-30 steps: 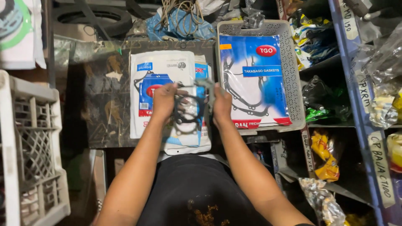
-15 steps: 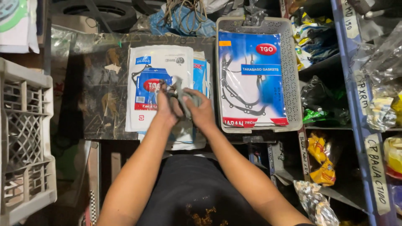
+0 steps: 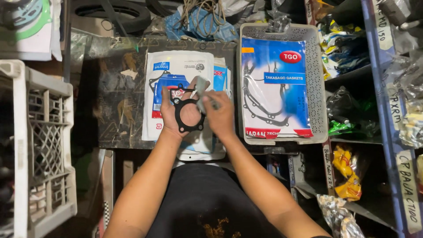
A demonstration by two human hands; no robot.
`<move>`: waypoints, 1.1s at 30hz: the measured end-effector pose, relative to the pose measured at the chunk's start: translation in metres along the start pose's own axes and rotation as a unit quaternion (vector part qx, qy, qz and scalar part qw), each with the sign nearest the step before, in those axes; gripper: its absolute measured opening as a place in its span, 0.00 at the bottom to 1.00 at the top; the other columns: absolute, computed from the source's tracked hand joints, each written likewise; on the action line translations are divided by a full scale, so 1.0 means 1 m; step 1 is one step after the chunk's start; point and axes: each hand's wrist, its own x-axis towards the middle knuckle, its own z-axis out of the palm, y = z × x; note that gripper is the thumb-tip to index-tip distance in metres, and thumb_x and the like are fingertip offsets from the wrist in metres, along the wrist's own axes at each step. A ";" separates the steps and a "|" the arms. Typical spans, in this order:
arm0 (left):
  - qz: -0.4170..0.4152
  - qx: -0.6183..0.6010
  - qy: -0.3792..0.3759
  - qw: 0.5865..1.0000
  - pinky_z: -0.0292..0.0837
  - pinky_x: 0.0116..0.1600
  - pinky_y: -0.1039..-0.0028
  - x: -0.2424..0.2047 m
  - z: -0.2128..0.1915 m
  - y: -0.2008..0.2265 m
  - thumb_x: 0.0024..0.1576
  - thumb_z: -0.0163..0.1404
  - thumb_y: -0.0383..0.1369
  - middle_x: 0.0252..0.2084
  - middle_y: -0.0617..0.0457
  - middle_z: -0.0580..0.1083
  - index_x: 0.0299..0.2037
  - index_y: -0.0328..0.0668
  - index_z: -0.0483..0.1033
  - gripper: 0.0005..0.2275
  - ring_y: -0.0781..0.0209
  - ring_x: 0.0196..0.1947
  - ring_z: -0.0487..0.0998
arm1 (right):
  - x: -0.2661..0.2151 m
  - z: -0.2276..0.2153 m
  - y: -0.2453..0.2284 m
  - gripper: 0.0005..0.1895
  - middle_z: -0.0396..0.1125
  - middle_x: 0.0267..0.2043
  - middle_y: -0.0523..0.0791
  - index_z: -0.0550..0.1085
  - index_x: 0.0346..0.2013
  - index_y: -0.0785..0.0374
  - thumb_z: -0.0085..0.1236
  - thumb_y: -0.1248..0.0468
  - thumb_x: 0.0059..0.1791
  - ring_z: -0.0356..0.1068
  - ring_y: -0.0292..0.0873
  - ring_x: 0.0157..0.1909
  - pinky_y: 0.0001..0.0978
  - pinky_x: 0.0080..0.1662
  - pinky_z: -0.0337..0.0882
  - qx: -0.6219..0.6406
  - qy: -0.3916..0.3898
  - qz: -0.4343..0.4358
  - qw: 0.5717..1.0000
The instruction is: The person wipes the surfaces of several packaged gasket sets with a grey cloth. They handle multiple packages, including brands like TGO and Apple, wiping the plastic packaging and the gaskets visible inside. The person moves the packages around on a cluttered workbench during the process.
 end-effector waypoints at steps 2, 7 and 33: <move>-0.003 0.016 -0.006 1.000 0.61 0.68 0.42 0.003 -0.002 0.005 0.50 0.45 0.67 0.67 0.41 0.65 0.73 0.43 0.58 0.46 0.37 0.64 0.67 | -0.002 0.009 -0.028 0.07 0.72 0.37 0.47 0.83 0.41 0.57 0.64 0.66 0.48 0.73 0.53 0.44 0.43 0.51 0.72 -0.066 -0.023 -0.044 0.997; -0.011 0.049 -0.034 0.998 0.53 0.71 0.37 0.002 0.010 0.022 0.51 0.42 0.68 0.77 0.41 0.54 0.75 0.47 0.55 0.46 0.34 0.73 0.57 | -0.007 0.039 -0.043 0.07 0.68 0.33 0.44 0.83 0.40 0.53 0.63 0.60 0.49 0.69 0.52 0.40 0.42 0.48 0.71 -0.144 -0.093 -0.146 0.974; -0.147 -0.040 -0.124 0.980 0.51 0.70 0.32 0.031 -0.008 0.054 0.53 0.37 0.68 0.80 0.37 0.42 0.78 0.49 0.44 0.46 0.29 0.77 0.43 | 0.019 0.051 -0.059 0.04 0.66 0.30 0.49 0.81 0.32 0.57 0.62 0.66 0.43 0.64 0.58 0.33 0.50 0.39 0.67 -0.236 -0.053 -0.165 0.956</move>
